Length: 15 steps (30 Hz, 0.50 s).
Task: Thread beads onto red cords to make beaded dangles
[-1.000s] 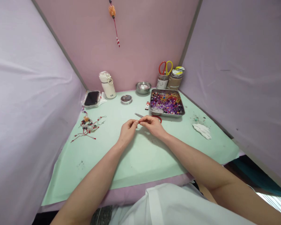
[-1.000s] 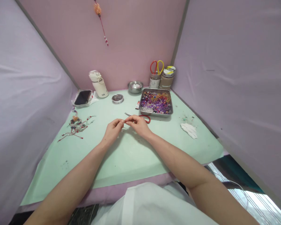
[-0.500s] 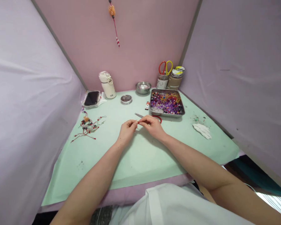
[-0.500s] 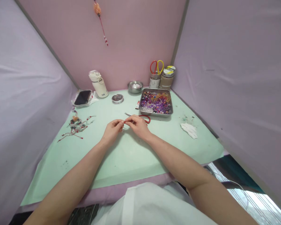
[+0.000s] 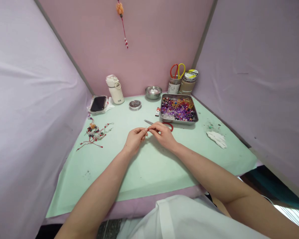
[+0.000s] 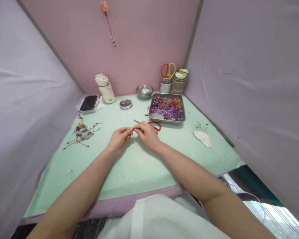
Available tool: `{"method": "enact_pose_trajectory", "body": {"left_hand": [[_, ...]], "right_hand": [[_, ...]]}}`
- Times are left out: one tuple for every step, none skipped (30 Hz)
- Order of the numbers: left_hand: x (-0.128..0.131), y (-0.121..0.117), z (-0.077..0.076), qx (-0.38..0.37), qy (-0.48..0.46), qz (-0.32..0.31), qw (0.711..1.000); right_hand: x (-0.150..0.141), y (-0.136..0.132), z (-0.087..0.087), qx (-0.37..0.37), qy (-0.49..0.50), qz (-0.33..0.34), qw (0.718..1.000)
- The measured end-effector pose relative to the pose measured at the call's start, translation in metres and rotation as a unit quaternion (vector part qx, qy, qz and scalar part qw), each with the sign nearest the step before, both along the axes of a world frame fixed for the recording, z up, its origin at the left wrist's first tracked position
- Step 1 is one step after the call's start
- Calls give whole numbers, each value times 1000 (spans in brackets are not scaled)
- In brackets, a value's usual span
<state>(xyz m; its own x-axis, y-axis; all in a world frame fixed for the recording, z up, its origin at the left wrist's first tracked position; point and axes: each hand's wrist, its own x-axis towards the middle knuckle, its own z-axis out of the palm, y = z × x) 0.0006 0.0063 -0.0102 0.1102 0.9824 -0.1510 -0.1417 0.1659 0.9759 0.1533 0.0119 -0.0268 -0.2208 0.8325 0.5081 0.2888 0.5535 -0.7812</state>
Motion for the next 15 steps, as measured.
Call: {"method": "enact_pose_trajectory", "body": {"left_hand": [[0,0,0,-5,-8,1,1000],[0,0,0,-7,-13,1,1000],[1,0,0,-7,-15,1,1000],[1,0,0,-5,-14,2,1000],[1,-1,0,-2,-10,1,1000],[1,-1,0,1,-5,1,1000],[1,-1,0,5,0,0,1000],[2,-1,0,9,4,0,1000],[2,-1,0,13,8,0,1000],[2,-1,0,16,11,-1,1000],[1,-1,0,19,15,-2,1000],[1,-1,-1,22,20,-3,1000],[1,-1,-1,26,24,-3,999],[1,-1,-2,30,28,-4,999],[0,0,-3,34,31,-5,999]], "right_hand": [[0,0,0,1,-2,1,1000],[0,0,0,3,-4,1,1000],[-1,0,0,5,-5,-1,1000],[-1,0,-1,7,-5,-4,1000],[-1,0,-1,10,-3,-9,1000],[-1,0,-2,13,0,-14,1000],[-1,0,-2,14,4,-18,1000],[-1,1,-3,14,9,-20,1000],[-1,1,-3,12,14,-22,1000],[-1,1,-3,9,20,-22,1000],[-1,2,-4,5,25,-21,999],[-1,2,-4,0,30,-19,999],[-1,3,-4,-6,36,-17,999],[-2,3,-4,-12,41,-14,999],[-2,3,-4,-19,47,-11,999]]}}
